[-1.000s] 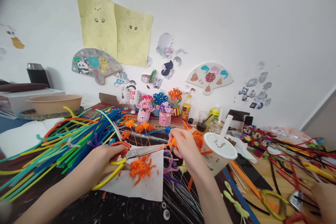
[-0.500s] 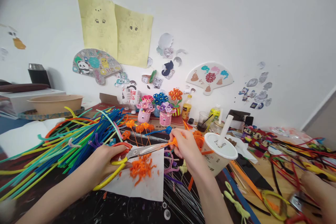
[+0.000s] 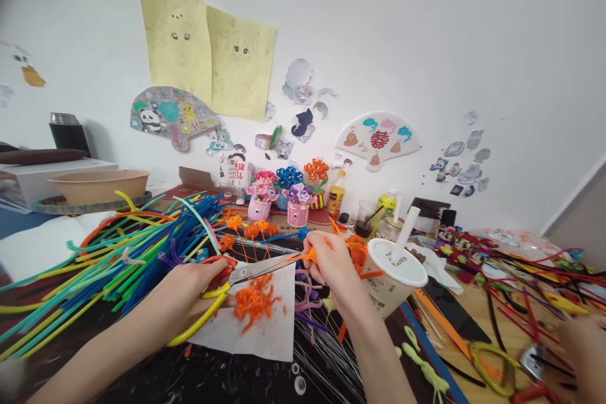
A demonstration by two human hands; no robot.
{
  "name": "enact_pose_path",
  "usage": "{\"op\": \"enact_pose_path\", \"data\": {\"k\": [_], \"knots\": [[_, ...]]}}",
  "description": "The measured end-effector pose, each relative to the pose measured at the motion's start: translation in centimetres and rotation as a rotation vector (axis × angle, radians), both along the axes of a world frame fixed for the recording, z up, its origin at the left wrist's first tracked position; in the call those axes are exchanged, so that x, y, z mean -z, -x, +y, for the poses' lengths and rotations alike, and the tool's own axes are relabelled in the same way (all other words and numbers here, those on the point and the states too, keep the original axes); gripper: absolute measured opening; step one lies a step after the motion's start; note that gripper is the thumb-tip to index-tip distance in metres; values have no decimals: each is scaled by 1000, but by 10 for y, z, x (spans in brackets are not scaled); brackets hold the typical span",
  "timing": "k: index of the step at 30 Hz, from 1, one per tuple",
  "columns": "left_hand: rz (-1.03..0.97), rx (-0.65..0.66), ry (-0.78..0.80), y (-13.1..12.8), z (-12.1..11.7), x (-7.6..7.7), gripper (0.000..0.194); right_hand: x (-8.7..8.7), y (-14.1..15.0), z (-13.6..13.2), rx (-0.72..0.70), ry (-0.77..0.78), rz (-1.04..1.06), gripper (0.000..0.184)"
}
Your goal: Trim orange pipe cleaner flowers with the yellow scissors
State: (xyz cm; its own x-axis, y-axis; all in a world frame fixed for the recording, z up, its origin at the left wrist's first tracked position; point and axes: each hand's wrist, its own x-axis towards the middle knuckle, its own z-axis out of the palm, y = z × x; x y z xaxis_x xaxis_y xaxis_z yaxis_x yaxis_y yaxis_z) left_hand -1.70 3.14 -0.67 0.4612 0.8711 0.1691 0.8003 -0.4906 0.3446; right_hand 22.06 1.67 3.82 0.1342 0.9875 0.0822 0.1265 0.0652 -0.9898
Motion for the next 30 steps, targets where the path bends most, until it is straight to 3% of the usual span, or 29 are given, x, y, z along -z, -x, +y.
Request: {"op": "enact_pose_path", "data": {"k": [10,22,30], "knots": [[-21,51,62,-4,-6,-11,32,0,-1,-1,-18,-28,27,21],[-1,13,125,-8,-9,-13,29,5,2,1,-27,-17,57,22],[-16,42,47,-3,-5,-4,32,7,3,1,-17,-19,75,21]]}}
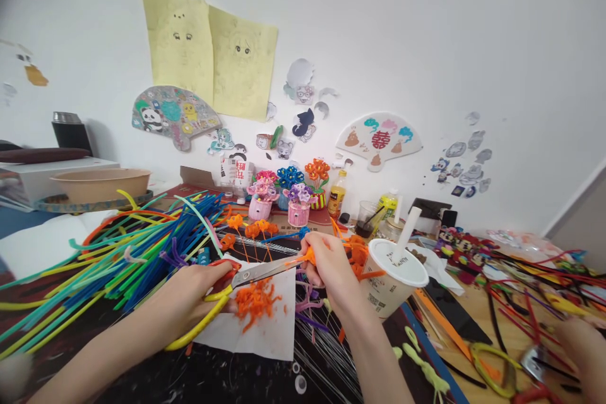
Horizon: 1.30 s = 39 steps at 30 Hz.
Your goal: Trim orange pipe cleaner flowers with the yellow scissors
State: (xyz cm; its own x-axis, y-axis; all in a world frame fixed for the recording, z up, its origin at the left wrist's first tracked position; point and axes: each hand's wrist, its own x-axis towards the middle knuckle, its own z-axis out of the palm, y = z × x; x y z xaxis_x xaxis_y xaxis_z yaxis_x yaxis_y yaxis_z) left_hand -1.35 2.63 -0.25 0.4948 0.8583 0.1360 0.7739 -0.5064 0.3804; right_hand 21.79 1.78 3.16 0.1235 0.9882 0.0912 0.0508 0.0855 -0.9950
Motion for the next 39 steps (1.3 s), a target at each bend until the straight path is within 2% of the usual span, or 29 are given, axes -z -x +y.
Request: {"op": "enact_pose_path", "data": {"k": [7,14,22,30,34,39], "knots": [[4,28,-31,0,1,3,31,-1,1,-1,-7,8,-11,22],[-3,18,32,0,2,0,37,-3,1,-2,-17,5,-56,28],[-54,13,70,6,3,-3,43,-14,-9,-12,-159,-84,-70,30],[-100,9,161,5,-5,-12,24,-7,-8,-4,-31,-131,-81,31],[-77,-22,126,5,-3,-9,26,-9,-8,-5,5,-132,-12,25],[-47,-16,95,5,1,-4,25,-14,-7,-8,-22,-117,40,23]]}}
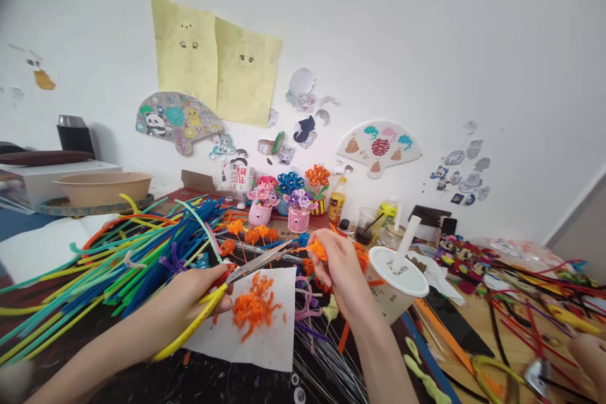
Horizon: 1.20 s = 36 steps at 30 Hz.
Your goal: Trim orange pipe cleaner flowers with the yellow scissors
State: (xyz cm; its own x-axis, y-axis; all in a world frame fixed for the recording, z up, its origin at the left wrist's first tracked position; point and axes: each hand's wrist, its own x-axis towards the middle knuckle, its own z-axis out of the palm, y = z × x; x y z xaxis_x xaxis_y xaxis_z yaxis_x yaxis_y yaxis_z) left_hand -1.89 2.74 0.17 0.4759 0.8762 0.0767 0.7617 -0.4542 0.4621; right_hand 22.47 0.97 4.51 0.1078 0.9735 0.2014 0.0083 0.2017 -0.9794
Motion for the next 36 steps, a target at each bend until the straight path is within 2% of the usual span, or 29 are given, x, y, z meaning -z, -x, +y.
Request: {"op": "enact_pose_path", "data": {"k": [5,13,19,26,31,36], "knots": [[-11,34,43,-2,-2,-2,29,-2,0,-1,-62,-1,18,25],[-5,45,50,-3,0,-3,32,-1,0,-3,-87,-21,7,28],[-92,104,101,-4,-1,-4,29,0,0,-2,-117,-36,33,27],[-97,83,130,-5,-5,-9,28,0,0,-3,-116,-43,48,27],[-64,11,83,-4,-7,-11,27,-1,-1,-2,-97,-52,47,27],[-12,-10,62,-4,-6,-7,24,1,-3,-2,-121,-66,41,27]]}}
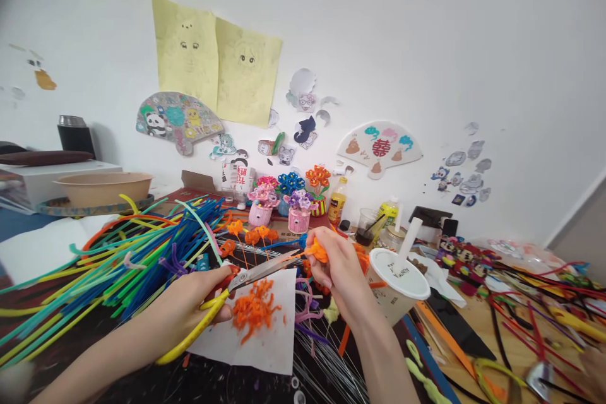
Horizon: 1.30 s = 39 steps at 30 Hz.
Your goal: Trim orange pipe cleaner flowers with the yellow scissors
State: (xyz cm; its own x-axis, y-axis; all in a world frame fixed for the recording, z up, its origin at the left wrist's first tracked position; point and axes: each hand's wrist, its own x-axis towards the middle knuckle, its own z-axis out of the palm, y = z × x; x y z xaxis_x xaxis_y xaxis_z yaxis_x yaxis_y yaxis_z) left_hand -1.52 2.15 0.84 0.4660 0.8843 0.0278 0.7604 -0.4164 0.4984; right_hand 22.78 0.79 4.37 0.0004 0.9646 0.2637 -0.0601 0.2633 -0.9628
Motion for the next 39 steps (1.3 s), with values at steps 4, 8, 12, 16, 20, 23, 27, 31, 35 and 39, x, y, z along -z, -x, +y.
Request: {"op": "enact_pose_path", "data": {"k": [4,8,12,16,20,23,27,31,35,39], "knots": [[-3,36,-15,0,3,5,32,-2,2,-2,4,15,-1,28],[-20,57,-1,-1,4,3,34,-4,4,-3,2,19,-4,28],[-13,63,12,-3,3,-1,33,-3,4,-4,-7,11,1,28],[-16,67,6,-3,3,0,34,-2,3,-4,-8,8,5,28],[-29,65,2,-1,4,1,34,-1,2,-3,-11,8,3,28],[-45,69,-12,0,3,2,33,-2,2,-3,-3,11,-1,27],[-45,74,-7,0,2,2,35,-3,3,-3,-9,19,1,27],[-84,26,-18,-1,1,0,32,-3,3,-2,43,29,-12,29],[-209,2,3,-1,-1,-4,24,-3,4,-1,115,71,-50,29],[-251,-74,-32,-2,-2,-5,27,-1,8,0,127,132,-82,30]]}}
